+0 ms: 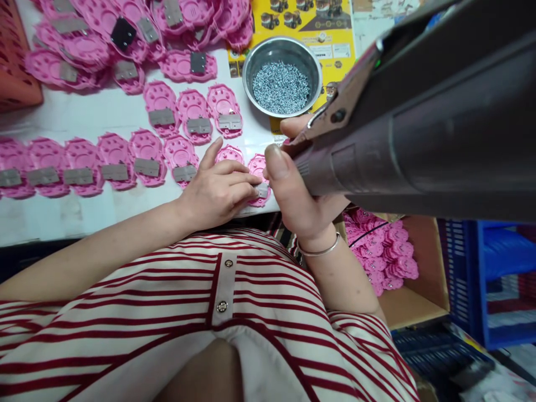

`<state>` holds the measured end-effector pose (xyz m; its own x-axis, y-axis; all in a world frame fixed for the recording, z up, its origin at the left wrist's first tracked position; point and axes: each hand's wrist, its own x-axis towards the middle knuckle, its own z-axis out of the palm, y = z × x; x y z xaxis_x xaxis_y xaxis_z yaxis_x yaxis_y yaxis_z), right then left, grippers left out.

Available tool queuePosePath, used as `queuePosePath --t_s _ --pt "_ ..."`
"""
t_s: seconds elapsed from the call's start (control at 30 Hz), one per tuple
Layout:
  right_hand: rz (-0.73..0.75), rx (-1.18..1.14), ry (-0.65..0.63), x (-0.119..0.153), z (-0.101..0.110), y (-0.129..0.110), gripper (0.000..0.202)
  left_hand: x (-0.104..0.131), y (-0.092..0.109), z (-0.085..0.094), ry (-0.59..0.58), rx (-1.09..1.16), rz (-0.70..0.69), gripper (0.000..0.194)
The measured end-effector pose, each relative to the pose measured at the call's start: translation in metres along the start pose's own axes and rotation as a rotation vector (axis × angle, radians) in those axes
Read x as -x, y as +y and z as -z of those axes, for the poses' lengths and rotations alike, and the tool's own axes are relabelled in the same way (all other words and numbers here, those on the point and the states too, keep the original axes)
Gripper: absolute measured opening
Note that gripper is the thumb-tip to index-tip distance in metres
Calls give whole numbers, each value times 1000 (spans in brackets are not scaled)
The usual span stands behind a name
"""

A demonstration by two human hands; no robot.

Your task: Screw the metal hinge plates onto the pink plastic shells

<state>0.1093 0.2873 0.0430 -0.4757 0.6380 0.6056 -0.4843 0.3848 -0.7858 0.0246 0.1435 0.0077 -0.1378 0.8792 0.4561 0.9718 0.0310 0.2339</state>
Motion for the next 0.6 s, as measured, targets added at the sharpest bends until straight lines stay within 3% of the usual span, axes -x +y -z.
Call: queuePosePath --t_s 0.2,0.43,0.53,0.6 --pt "-26 -17 54 1 -3 -4 27 -1 -1 -2 8 51 14 22" --pt "-74 -41 -1 -2 -2 -7 25 -1 -1 -2 -14 14 5 21" --pt "-17 -54 -15 -1 0 -5 25 -1 -1 -2 -13 -6 0 20" --pt "-102 -38 -91 1 4 -4 27 -1 -2 -3 -23 -14 5 20"
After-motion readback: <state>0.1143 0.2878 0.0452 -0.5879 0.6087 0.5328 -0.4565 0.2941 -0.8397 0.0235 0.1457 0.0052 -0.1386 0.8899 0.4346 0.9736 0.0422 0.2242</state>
